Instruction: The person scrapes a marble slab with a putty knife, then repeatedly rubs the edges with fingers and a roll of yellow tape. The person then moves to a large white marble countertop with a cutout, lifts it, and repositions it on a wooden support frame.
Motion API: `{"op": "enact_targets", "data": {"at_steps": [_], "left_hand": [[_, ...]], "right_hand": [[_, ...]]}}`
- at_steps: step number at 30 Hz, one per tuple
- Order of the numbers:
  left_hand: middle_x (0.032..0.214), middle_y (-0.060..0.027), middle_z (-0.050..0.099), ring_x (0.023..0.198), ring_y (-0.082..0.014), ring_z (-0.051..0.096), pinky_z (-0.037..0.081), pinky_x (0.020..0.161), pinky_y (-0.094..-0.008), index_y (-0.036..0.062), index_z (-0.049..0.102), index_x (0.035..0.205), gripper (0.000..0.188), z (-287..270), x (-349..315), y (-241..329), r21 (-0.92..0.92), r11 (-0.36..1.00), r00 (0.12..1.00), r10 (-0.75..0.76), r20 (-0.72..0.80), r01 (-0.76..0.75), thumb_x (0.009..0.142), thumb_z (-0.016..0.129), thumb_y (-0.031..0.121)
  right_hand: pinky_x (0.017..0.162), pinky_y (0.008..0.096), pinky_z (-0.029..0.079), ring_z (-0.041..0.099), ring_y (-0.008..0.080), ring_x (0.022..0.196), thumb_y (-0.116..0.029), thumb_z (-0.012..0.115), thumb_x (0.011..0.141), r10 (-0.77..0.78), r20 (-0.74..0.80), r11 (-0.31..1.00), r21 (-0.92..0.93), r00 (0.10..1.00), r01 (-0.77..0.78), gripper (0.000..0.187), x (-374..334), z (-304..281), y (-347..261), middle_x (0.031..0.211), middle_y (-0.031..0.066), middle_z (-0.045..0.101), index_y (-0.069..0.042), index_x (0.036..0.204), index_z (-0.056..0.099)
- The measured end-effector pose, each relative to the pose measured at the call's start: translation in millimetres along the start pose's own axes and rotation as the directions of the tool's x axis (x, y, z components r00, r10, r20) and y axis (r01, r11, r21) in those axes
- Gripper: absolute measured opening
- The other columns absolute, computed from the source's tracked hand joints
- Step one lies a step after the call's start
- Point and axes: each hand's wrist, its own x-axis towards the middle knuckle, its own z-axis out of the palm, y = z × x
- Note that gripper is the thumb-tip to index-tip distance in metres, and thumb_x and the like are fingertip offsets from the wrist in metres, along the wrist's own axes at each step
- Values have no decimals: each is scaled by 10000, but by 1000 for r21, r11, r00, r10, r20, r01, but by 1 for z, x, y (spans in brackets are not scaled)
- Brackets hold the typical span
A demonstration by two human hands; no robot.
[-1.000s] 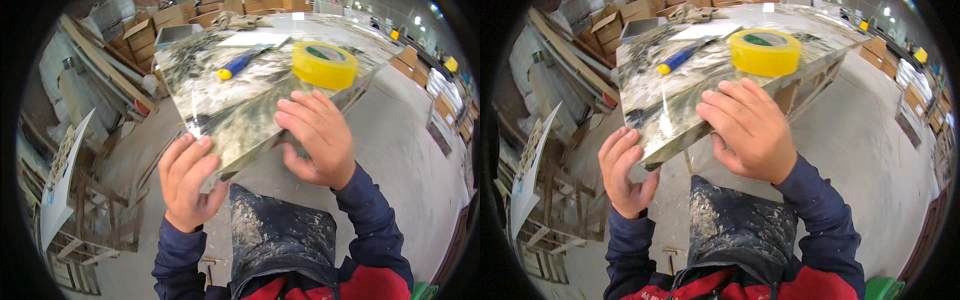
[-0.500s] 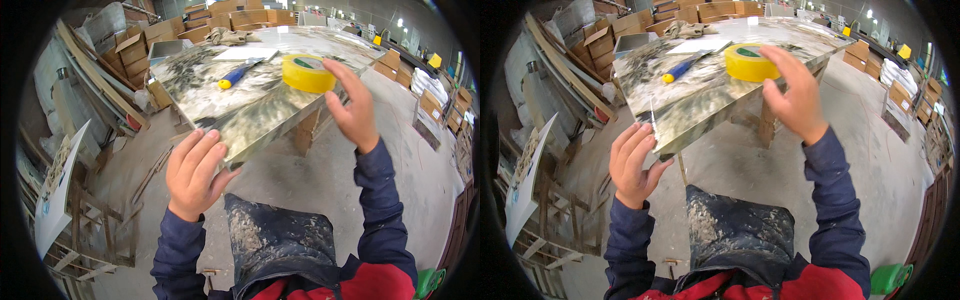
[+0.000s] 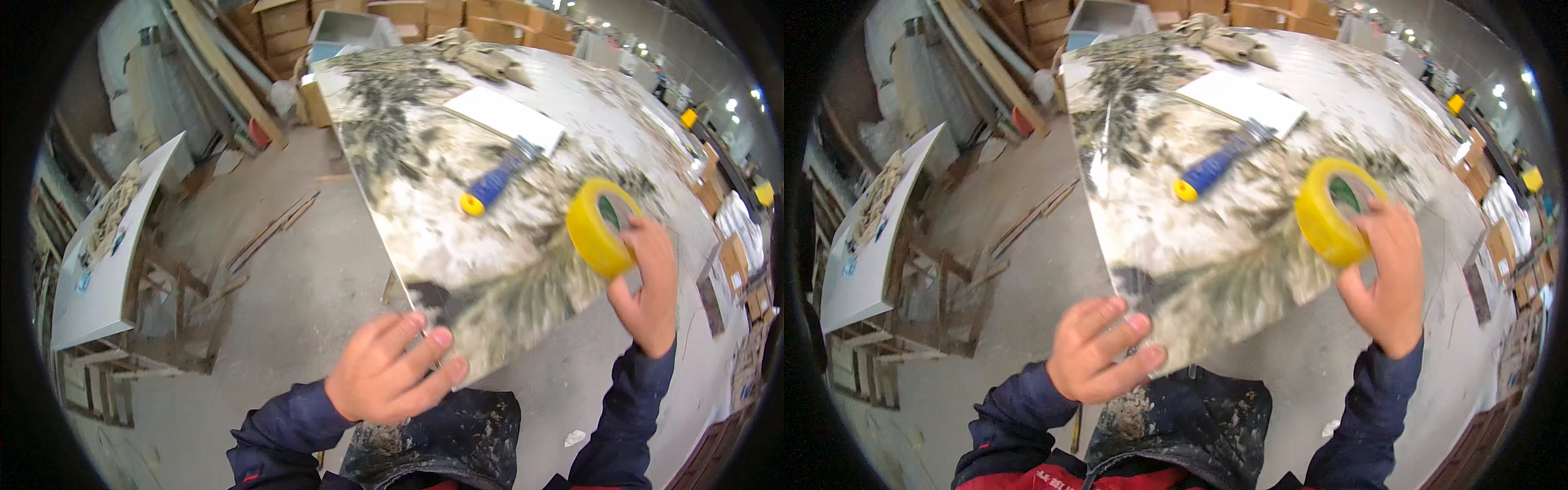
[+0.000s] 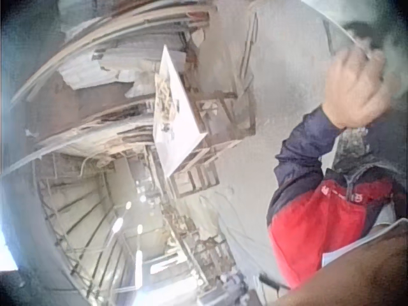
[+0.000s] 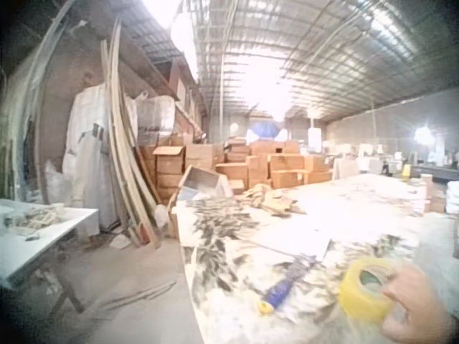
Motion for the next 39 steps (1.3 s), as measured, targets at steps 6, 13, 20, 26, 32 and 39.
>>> {"op": "enact_targets", "data": {"at_steps": [6,13,20,26,32,39], "left_hand": [[1386,-99,575,1298,-343,506,570,843,-436,162,674,1248,344,5,-8,17,-57,987,989,-149,20,150,909,728,184],[1587,-170,435,1485,-371,393,439,1104,-467,75,476,1491,741,-87,72,39,-69,765,560,-404,724,640,843,811,206],[1558,-288,450,1430,-440,452,396,1169,-477,-6,465,1507,784,-210,22,56,118,424,161,-567,808,898,906,749,411],[1366,-214,661,1285,-397,607,446,1108,-467,114,594,1462,739,-245,-23,12,275,216,-244,-161,956,937,1033,410,687],[1232,-190,730,1172,-376,674,504,1015,-451,142,666,1383,647,-287,-44,-147,89,133,-73,-120,990,987,1062,401,638],[1240,-207,721,1154,-364,688,531,966,-443,66,634,1370,570,-326,21,-342,-57,79,84,-395,915,995,1061,497,524]], "right_hand": [[1146,597,368,590,411,1207,-64,731,699,78,213,994,55,974,-92,412,18,-26,-6,1106,177,638,-35,1098,634],[1144,606,335,591,400,1098,-166,849,724,110,386,975,136,916,-174,427,27,-25,14,1058,162,647,-50,1089,661],[1079,584,388,604,407,1036,-191,847,765,257,382,942,108,888,-319,354,69,-67,-32,978,174,669,-30,1038,688],[803,331,525,665,191,847,-129,792,879,486,358,691,401,797,-601,237,138,-83,-98,920,77,713,3,1052,698],[730,292,511,632,114,795,-98,766,905,704,425,387,443,570,-809,207,255,-32,-172,901,58,694,26,1055,697],[816,318,522,658,148,870,-113,780,889,649,416,538,341,637,-771,249,380,24,-199,950,71,724,27,1081,706]]}}
